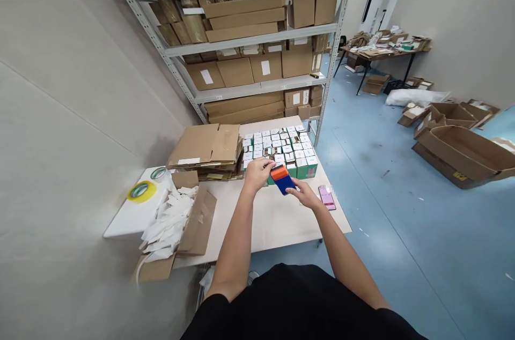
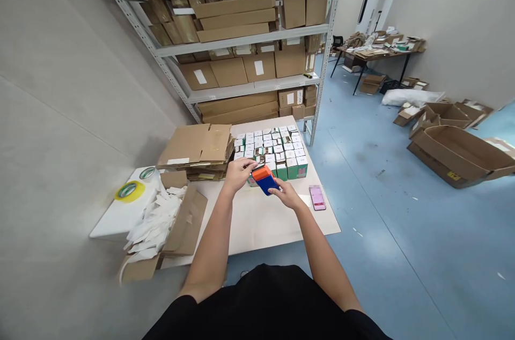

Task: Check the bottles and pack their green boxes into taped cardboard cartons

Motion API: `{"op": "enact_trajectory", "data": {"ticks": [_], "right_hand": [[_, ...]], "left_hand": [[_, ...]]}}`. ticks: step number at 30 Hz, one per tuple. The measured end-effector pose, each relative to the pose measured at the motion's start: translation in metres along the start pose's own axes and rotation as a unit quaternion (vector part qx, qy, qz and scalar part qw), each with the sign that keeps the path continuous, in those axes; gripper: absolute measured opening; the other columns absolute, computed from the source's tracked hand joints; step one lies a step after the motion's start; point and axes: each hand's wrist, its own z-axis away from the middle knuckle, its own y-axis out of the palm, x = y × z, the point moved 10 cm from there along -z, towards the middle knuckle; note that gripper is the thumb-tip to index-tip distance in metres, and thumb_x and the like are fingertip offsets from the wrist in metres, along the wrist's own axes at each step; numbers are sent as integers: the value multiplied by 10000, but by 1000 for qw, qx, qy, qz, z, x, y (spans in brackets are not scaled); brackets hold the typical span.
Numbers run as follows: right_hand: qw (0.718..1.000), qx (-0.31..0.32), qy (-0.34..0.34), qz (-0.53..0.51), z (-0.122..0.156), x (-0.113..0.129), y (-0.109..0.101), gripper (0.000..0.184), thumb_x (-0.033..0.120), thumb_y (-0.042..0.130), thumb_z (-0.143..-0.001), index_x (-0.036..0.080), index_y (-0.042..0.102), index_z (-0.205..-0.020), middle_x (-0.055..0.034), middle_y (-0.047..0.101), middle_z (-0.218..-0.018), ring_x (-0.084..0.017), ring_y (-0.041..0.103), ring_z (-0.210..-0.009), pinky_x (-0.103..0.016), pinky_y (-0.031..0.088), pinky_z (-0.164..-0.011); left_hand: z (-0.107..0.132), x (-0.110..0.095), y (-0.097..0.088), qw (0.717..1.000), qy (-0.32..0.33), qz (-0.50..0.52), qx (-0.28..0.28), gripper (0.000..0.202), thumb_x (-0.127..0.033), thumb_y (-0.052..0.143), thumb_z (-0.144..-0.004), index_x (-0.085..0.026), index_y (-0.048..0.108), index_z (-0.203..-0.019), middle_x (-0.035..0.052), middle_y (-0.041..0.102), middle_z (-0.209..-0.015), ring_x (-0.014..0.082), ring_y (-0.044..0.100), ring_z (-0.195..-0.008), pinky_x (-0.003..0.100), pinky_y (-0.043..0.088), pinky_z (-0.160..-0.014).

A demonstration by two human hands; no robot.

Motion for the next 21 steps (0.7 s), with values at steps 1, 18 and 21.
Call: {"op": "enact_trajectory", "data": {"ticks": [1,18,21], "right_hand": [[1000,-1,-2,3,1,1,-1,427,492,642,-947,220,698,-1271,-79,736,-1177,-268,644,-1054,-378,516,-921],[1000,11,12,6,18,3,2,438,494,644,-944,216,690,-1281,-87,733,-1173,-277,651,-1040,-372,534,-869],[1000,3,18,-18,23,-8,11,442,503,644,-943,217,687,-1278,-87,722,-1200,-277,646,-1062,-383,529,-904]], "left_hand": [[-1,-1,1,1000,0,-7,-3,181,-199,643,-919,-226,791,-818,32,768,-866,194,695,-845,306,507,-759],[-2,-25,-43,997,31,3,-75,201,-279,640,-953,-225,804,-851,43,762,-842,199,690,-827,315,520,-763],[-3,-31,-51,997,47,-24,-53,200,-309,648,-960,-240,814,-872,37,771,-850,199,698,-830,314,528,-755]]}}
